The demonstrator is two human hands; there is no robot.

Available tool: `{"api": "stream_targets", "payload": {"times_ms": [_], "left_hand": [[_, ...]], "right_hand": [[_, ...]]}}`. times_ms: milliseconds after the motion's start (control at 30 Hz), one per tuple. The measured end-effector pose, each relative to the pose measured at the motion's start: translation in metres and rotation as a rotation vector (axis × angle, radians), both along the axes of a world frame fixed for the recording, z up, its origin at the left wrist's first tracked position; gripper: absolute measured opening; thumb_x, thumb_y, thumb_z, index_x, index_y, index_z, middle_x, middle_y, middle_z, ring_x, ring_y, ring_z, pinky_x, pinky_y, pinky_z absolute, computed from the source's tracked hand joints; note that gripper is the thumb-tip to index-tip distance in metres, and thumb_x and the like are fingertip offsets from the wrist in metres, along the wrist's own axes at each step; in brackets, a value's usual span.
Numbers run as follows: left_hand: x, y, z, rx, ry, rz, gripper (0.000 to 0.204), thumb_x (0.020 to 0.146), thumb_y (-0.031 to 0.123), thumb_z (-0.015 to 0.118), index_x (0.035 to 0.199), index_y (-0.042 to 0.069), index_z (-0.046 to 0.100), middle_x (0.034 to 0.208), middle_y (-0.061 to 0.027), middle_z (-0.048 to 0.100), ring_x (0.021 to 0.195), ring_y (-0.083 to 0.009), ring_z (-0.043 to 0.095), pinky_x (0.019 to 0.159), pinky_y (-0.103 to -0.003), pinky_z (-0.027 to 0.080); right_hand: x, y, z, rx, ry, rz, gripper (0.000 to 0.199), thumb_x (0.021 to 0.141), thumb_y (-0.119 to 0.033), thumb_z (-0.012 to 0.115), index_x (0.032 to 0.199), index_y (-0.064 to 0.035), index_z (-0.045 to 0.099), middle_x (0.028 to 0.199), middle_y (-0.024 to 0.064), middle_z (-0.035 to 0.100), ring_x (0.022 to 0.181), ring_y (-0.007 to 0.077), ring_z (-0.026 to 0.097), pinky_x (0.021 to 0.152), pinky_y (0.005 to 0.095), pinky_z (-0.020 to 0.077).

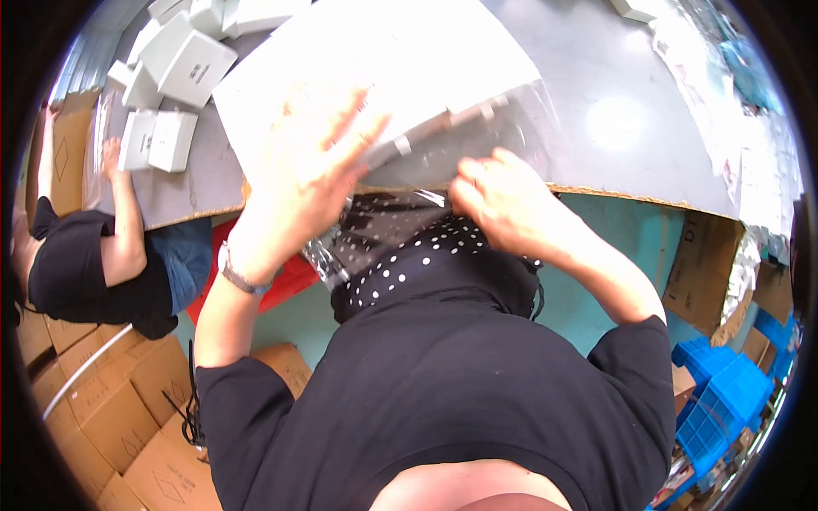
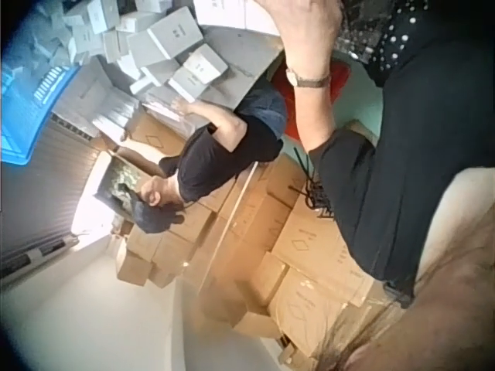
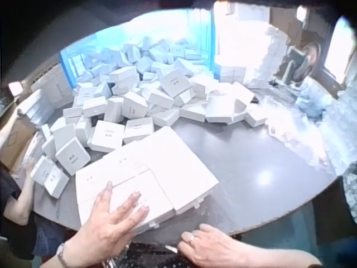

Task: Packaging small white boxes into plastic bags on a workbench.

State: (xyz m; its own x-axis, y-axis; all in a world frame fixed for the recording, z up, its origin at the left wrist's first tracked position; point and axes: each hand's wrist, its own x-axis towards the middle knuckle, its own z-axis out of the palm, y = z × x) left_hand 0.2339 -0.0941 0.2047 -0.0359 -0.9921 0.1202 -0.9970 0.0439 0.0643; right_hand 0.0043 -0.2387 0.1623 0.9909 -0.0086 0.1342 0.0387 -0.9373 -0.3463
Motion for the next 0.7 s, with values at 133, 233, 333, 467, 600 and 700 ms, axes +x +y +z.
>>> {"api": "stream_targets", "payload": {"times_ms": [133, 233, 333, 467, 600, 700], "left_hand": [[-0.018, -0.028, -0.002, -0.027, 0.022, -0.161, 0.072, 0.075, 0.009, 0.075, 0.141, 0.026, 0.053, 0.153, -0.0018, 0.042, 0.141, -0.0486, 0.03, 0.115, -0.057, 0.029], [-0.012, -0.066, -0.002, -0.077, -0.032, -0.22, 0.072, 0.077, 0.01, 0.073, 0.143, 0.027, 0.051, 0.153, -0.0012, 0.043, 0.14, -0.0483, 0.031, 0.114, -0.057, 0.031], [0.003, -0.1, -0.007, -0.166, -0.056, -0.276, 0.075, 0.077, 0.01, 0.073, 0.145, 0.029, 0.048, 0.154, 0.0001, 0.041, 0.14, -0.0458, 0.034, 0.115, -0.054, 0.032], [0.004, -0.094, -0.005, -0.258, 0.048, -0.335, 0.06, 0.078, 0.017, 0.075, 0.135, 0.018, 0.056, 0.143, -0.0061, 0.05, 0.137, -0.0352, 0.041, 0.109, -0.051, 0.037], [0.021, -0.033, -0.002, -0.182, 0.116, -0.488, 0.061, 0.071, 0.026, 0.081, 0.128, 0.019, 0.06, 0.131, -0.004, 0.056, 0.128, -0.0271, 0.048, 0.103, -0.046, 0.038], [0.026, -0.02, 0.0, -0.067, -0.087, -0.421, 0.056, 0.068, 0.028, 0.082, 0.12, 0.02, 0.064, 0.125, -0.0025, 0.058, 0.123, -0.025, 0.05, 0.105, -0.046, 0.034]], "right_hand": [[-0.065, 0.016, 0.002, 0.01, 0.193, 0.016, 0.01, 0.08, -0.012, 0.063, 0.086, -0.0074, 0.056, 0.085, 0.0091, 0.054, 0.081, 0.0232, 0.057, 0.077, 0.0362, 0.0424], [-0.122, 0.014, -0.011, 0.098, 0.382, -0.073, 0.009, 0.083, -0.013, 0.061, 0.084, -0.0047, 0.058, 0.085, 0.0097, 0.058, 0.084, 0.0227, 0.061, 0.077, 0.0355, 0.0454], [-0.217, 0.006, -0.054, 0.212, 0.906, -0.278, 0.008, 0.079, -0.01, 0.065, 0.083, -0.007, 0.059, 0.092, 0.0112, 0.064, 0.089, 0.0275, 0.065, 0.079, 0.0394, 0.0516], [-0.224, -0.036, -0.017, 0.084, 0.92, -0.552, 0.03, 0.072, -0.001, 0.068, 0.101, -0.011, 0.066, 0.108, 0.0102, 0.067, 0.094, 0.032, 0.066, 0.083, 0.041, 0.0542], [-0.159, -0.069, 0.026, -0.444, -0.167, -0.375, 0.044, 0.075, -0.002, 0.068, 0.115, -0.0198, 0.063, 0.13, -0.0033, 0.059, 0.124, 0.0205, 0.05, 0.101, 0.0407, 0.0433], [-0.119, -0.125, 0.012, -0.725, -0.152, -0.197, 0.029, 0.078, -0.007, 0.067, 0.104, -0.0196, 0.064, 0.129, -0.0073, 0.058, 0.132, 0.0175, 0.042, 0.108, 0.0417, 0.0356]]}}
